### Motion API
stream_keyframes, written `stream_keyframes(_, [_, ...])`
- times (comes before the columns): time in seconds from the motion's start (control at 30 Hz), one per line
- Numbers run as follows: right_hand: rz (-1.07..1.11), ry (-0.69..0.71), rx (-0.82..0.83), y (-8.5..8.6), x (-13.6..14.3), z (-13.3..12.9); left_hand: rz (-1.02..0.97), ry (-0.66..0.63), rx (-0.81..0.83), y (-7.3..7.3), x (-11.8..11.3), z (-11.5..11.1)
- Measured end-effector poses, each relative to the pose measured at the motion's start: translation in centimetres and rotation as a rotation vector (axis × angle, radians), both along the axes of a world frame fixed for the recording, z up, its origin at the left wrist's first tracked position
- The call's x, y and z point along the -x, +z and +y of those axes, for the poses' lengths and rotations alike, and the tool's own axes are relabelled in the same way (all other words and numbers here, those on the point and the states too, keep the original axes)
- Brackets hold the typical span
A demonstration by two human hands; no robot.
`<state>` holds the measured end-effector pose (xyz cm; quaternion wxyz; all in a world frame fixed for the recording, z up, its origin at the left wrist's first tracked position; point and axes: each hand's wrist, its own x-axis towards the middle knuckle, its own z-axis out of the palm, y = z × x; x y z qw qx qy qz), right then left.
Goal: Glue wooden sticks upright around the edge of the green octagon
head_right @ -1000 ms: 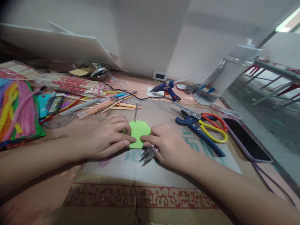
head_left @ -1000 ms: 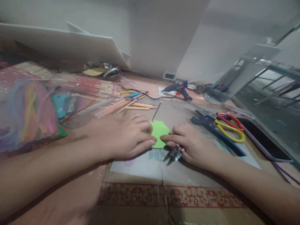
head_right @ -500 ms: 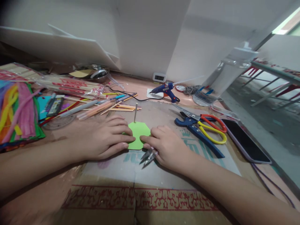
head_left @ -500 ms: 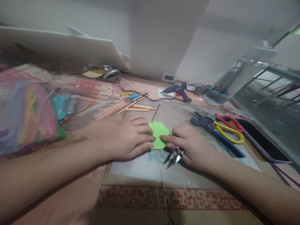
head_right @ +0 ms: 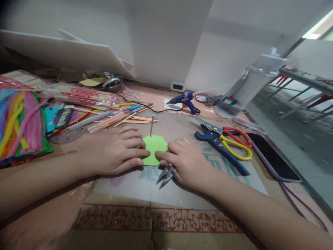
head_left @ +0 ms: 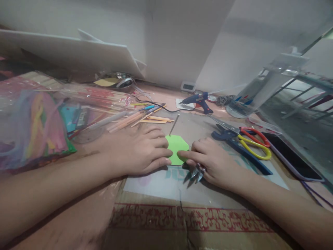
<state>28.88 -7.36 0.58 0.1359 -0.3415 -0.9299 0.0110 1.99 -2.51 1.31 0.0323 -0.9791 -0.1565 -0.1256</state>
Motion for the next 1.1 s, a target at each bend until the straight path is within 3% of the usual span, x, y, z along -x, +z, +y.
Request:
stream_keyframes(0.27, [-0.055, 0.012, 0.037, 0.15, 0.33, -0.16, 0.013, 0.035, 0.04, 0.03, -0.42, -0.44])
stream_keyframes(0.8, [-0.108, 0.003, -0.085, 0.76, 0.3, -0.32, -0.034, -0.01, -0.096, 0.36, 0.13, -0.44])
stream_keyframes(1.1, [-0.025, 0.087, 0.087, 0.94, 0.54, -0.48, -0.089, -0.073, 0.075, 0.26, -0.09, -0.25])
